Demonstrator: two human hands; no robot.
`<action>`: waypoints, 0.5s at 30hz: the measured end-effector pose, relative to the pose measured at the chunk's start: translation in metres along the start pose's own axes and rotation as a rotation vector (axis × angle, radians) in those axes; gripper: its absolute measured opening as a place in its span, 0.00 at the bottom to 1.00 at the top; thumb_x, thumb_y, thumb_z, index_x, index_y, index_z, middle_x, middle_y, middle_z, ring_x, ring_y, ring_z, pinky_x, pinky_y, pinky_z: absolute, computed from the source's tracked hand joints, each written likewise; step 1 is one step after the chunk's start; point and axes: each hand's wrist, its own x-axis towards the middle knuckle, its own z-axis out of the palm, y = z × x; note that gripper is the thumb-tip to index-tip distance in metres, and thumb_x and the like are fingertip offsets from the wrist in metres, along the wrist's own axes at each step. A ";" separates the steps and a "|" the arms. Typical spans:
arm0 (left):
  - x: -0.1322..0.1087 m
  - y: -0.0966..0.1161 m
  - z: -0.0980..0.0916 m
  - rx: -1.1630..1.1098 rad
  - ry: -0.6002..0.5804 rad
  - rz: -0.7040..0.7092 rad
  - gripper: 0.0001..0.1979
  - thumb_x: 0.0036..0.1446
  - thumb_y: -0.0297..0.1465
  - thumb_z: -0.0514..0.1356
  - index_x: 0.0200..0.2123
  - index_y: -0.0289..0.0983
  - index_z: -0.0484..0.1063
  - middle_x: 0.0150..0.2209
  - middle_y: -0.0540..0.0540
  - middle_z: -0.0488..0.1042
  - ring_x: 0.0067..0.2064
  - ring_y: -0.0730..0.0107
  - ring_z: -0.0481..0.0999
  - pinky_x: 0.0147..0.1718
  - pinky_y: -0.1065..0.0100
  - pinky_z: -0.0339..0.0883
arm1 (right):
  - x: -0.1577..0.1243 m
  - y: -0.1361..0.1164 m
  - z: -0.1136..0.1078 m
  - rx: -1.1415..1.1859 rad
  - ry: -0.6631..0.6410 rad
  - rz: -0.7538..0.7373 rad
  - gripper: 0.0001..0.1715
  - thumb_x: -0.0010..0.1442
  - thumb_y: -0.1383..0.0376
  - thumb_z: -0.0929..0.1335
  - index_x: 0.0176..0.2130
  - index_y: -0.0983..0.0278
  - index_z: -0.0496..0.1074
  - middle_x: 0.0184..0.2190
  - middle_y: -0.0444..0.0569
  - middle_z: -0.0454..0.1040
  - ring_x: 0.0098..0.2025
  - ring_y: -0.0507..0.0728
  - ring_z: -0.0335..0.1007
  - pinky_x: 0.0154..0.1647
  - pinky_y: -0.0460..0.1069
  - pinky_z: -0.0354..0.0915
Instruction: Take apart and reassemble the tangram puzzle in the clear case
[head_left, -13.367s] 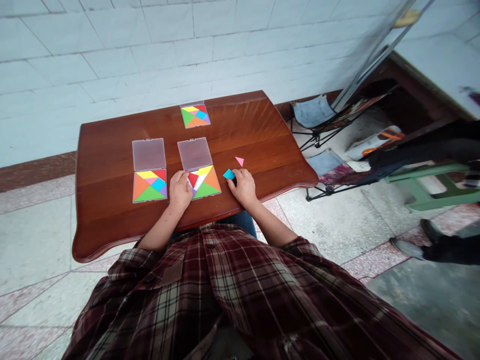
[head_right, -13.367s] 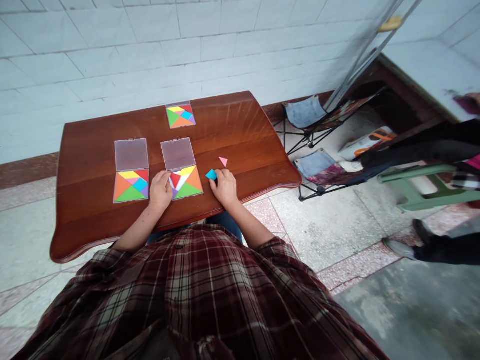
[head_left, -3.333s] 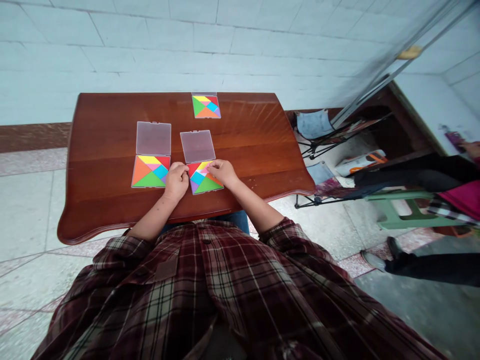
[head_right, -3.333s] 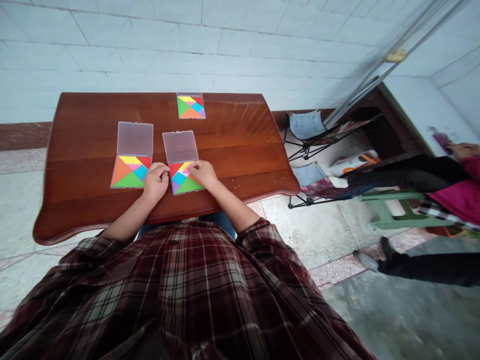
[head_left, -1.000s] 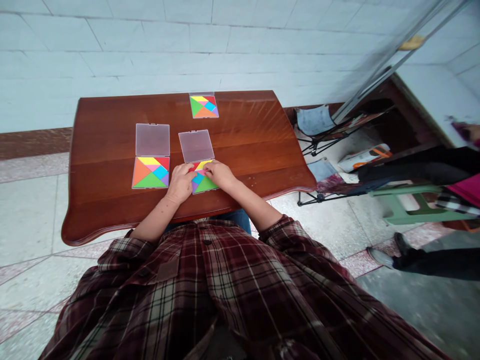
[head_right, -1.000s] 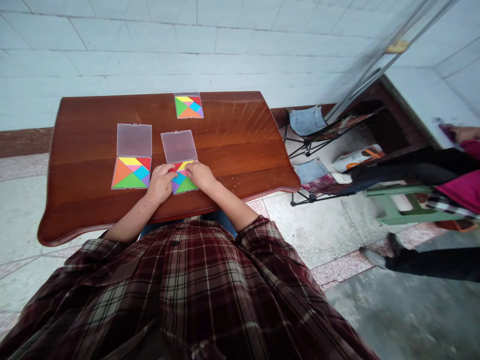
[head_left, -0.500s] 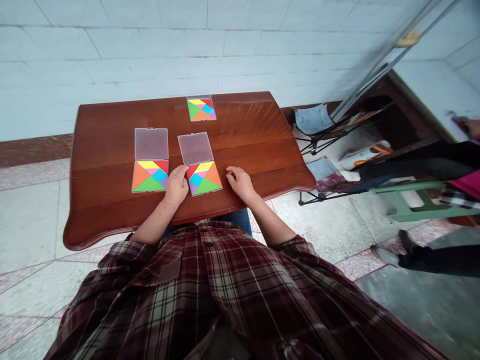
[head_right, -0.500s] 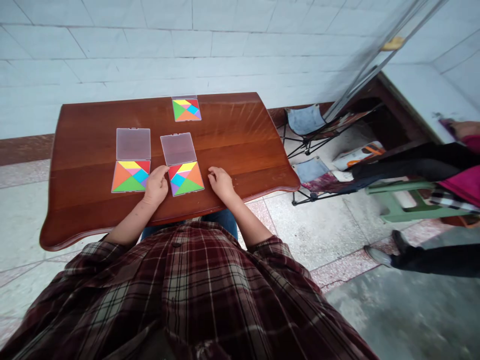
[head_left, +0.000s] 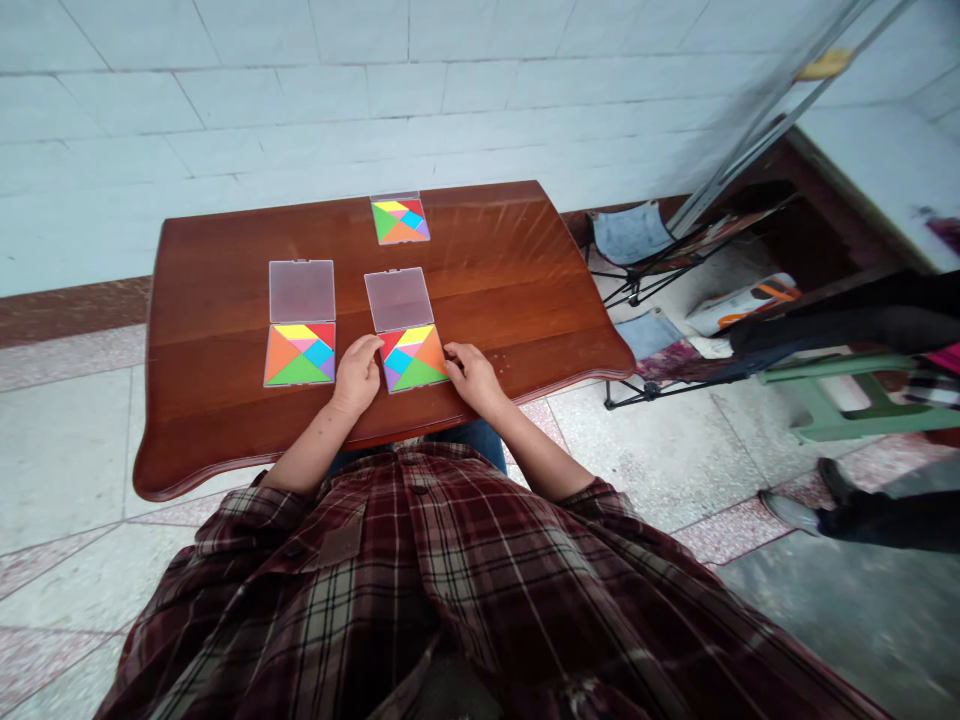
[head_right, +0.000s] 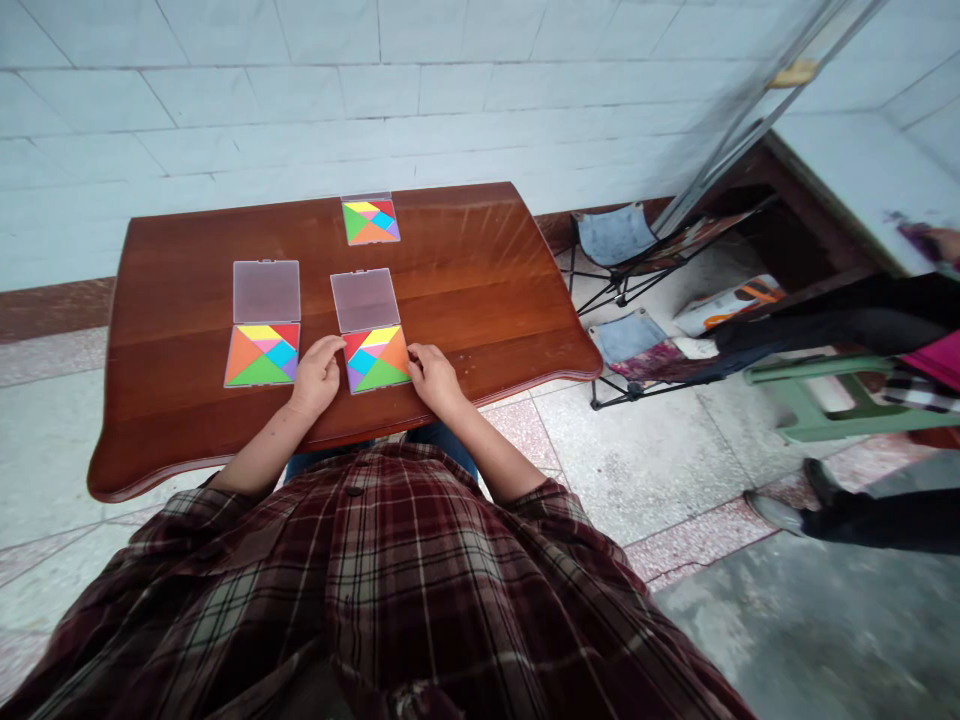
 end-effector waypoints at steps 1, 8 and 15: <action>-0.001 0.002 0.001 0.017 -0.003 -0.004 0.23 0.51 0.22 0.48 0.48 0.36 0.72 0.53 0.41 0.72 0.56 0.61 0.70 0.60 0.55 0.64 | 0.005 -0.002 0.000 -0.033 0.001 -0.022 0.21 0.61 0.65 0.61 0.51 0.66 0.71 0.47 0.58 0.72 0.50 0.61 0.67 0.53 0.55 0.64; -0.004 0.007 0.003 0.082 0.029 -0.036 0.23 0.49 0.22 0.48 0.47 0.35 0.71 0.52 0.39 0.72 0.55 0.58 0.70 0.59 0.54 0.63 | 0.042 -0.017 0.010 -0.282 -0.086 -0.132 0.23 0.65 0.57 0.61 0.55 0.62 0.71 0.60 0.60 0.61 0.61 0.67 0.55 0.57 0.63 0.58; -0.003 0.011 0.002 0.077 0.021 -0.057 0.22 0.48 0.21 0.49 0.46 0.37 0.72 0.51 0.41 0.72 0.55 0.59 0.70 0.59 0.54 0.63 | 0.040 -0.010 0.021 -0.345 -0.111 -0.159 0.26 0.66 0.52 0.60 0.56 0.61 0.71 0.63 0.58 0.59 0.64 0.66 0.51 0.61 0.62 0.53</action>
